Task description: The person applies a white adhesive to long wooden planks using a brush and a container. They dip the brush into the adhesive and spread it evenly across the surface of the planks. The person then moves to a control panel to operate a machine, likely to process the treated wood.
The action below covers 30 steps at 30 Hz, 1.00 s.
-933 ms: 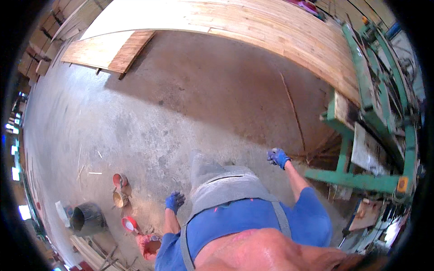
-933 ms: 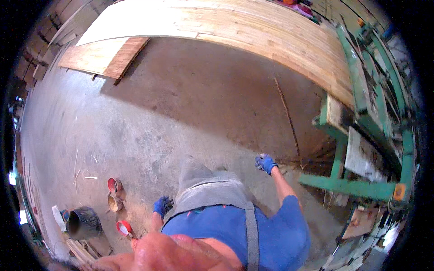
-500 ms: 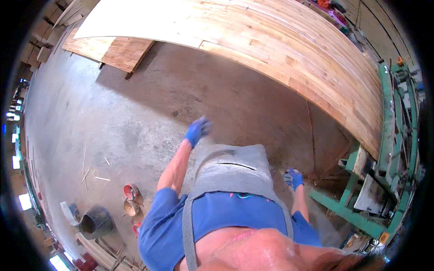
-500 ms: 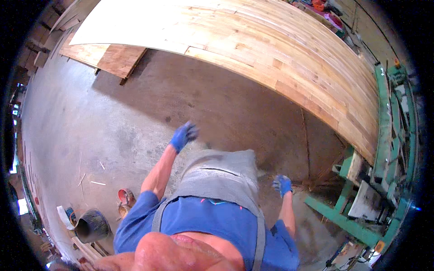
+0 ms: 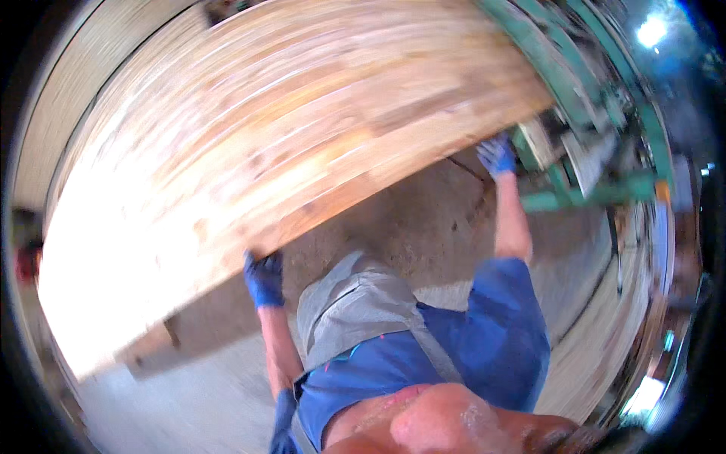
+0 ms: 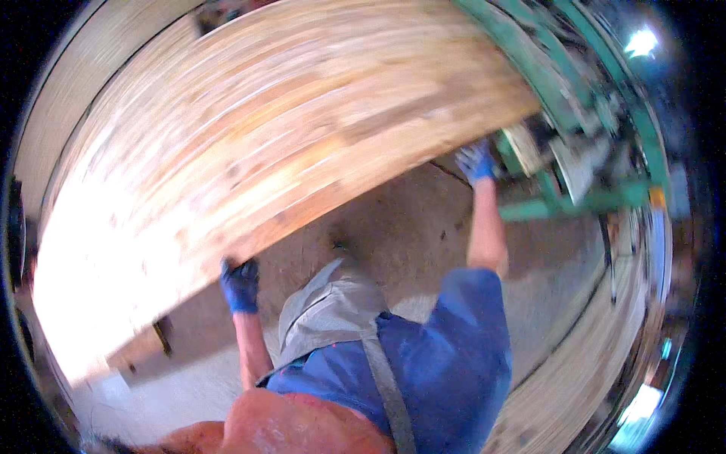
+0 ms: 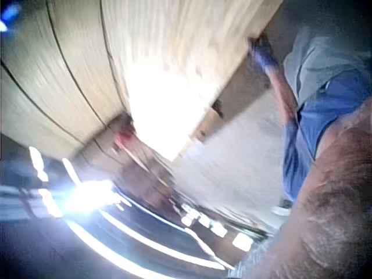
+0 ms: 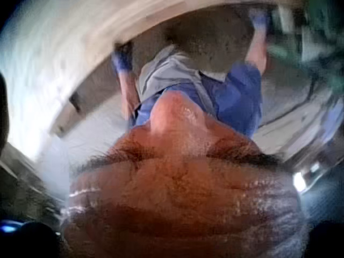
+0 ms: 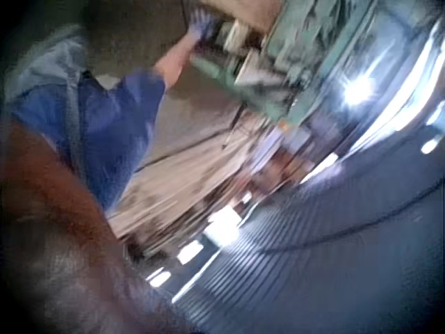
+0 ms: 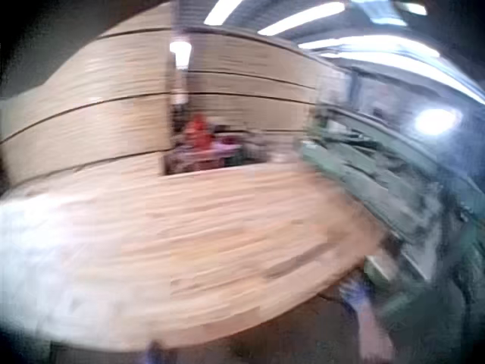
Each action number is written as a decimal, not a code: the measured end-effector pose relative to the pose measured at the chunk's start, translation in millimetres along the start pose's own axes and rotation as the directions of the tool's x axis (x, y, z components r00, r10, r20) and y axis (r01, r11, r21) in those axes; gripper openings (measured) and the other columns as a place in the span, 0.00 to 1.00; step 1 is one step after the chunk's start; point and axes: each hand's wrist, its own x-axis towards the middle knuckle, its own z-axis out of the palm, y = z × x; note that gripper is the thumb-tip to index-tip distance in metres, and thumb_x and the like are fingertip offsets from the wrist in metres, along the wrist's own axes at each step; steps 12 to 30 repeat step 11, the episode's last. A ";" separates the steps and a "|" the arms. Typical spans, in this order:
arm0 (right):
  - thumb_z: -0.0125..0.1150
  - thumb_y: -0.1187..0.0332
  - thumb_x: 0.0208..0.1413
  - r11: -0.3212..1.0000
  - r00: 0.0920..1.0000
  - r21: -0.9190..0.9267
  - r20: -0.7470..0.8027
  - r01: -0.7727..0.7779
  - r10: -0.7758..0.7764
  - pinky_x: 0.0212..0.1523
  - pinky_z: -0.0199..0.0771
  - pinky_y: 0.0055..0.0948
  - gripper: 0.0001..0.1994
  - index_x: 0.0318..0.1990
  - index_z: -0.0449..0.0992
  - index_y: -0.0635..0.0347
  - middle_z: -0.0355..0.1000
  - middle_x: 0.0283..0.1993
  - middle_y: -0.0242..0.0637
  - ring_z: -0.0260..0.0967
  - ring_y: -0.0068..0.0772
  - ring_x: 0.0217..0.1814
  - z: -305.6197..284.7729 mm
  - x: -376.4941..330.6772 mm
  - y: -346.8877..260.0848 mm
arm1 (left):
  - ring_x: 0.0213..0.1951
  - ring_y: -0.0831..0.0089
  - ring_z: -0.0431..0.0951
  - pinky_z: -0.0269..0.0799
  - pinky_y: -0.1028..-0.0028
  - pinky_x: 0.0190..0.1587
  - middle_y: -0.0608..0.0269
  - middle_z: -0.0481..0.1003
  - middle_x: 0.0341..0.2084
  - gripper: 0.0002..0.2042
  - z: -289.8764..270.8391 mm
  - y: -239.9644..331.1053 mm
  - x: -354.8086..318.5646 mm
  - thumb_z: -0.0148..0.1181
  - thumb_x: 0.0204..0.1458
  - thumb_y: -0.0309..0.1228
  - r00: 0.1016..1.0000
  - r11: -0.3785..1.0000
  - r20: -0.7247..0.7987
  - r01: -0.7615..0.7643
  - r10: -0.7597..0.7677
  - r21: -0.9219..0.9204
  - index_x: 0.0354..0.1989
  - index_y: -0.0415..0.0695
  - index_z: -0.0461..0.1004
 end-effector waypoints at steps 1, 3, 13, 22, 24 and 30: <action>0.41 0.37 0.58 0.994 0.998 0.099 -0.047 0.040 -0.036 0.62 0.56 0.49 0.33 0.64 0.58 0.46 0.63 0.62 0.39 0.61 0.46 0.62 -0.9 12.3 -10.7 | 0.49 0.62 0.72 0.68 0.59 0.54 0.56 0.73 0.47 0.19 3.2 5.0 11.6 0.50 0.60 0.42 0.999 0.999 0.010 -0.035 0.035 -0.004 0.49 0.40 0.69; 0.50 0.37 0.54 0.961 0.982 0.245 -0.166 0.126 -0.087 0.58 0.66 0.49 0.35 0.61 0.61 0.51 0.66 0.59 0.42 0.64 0.46 0.59 -6.1 24.9 -2.2 | 0.50 0.62 0.72 0.66 0.57 0.55 0.58 0.73 0.46 0.16 9.7 13.0 32.3 0.49 0.60 0.41 0.994 0.994 0.037 -0.104 0.105 -0.020 0.47 0.41 0.71; 0.58 0.46 0.54 0.971 0.902 0.177 -0.426 0.160 -0.071 0.28 0.69 0.37 0.23 0.52 0.71 0.47 0.72 0.44 0.33 0.67 0.28 0.38 -27.3 46.9 77.0 | 0.53 0.67 0.70 0.61 0.57 0.60 0.52 0.72 0.48 0.16 6.7 8.6 92.0 0.52 0.58 0.34 0.875 0.569 0.279 -0.471 0.395 0.674 0.51 0.37 0.66; 0.58 0.46 0.54 0.971 0.902 0.177 -0.426 0.160 -0.071 0.28 0.69 0.37 0.23 0.52 0.71 0.47 0.72 0.44 0.33 0.67 0.28 0.38 -27.3 46.9 77.0 | 0.53 0.67 0.70 0.61 0.57 0.60 0.52 0.72 0.48 0.16 6.7 8.6 92.0 0.52 0.58 0.34 0.875 0.569 0.279 -0.471 0.395 0.674 0.51 0.37 0.66; 0.58 0.46 0.54 0.971 0.902 0.177 -0.426 0.160 -0.071 0.28 0.69 0.37 0.23 0.52 0.71 0.47 0.72 0.44 0.33 0.67 0.28 0.38 -27.3 46.9 77.0 | 0.53 0.67 0.70 0.61 0.57 0.60 0.52 0.72 0.48 0.16 6.7 8.6 92.0 0.52 0.58 0.34 0.875 0.569 0.279 -0.471 0.395 0.674 0.51 0.37 0.66; 0.58 0.46 0.54 0.971 0.902 0.177 -0.426 0.160 -0.071 0.28 0.69 0.37 0.23 0.52 0.71 0.47 0.72 0.44 0.33 0.67 0.28 0.38 -27.3 46.9 77.0 | 0.53 0.67 0.70 0.61 0.57 0.60 0.52 0.72 0.48 0.16 6.7 8.6 92.0 0.52 0.58 0.34 0.875 0.569 0.279 -0.471 0.395 0.674 0.51 0.37 0.66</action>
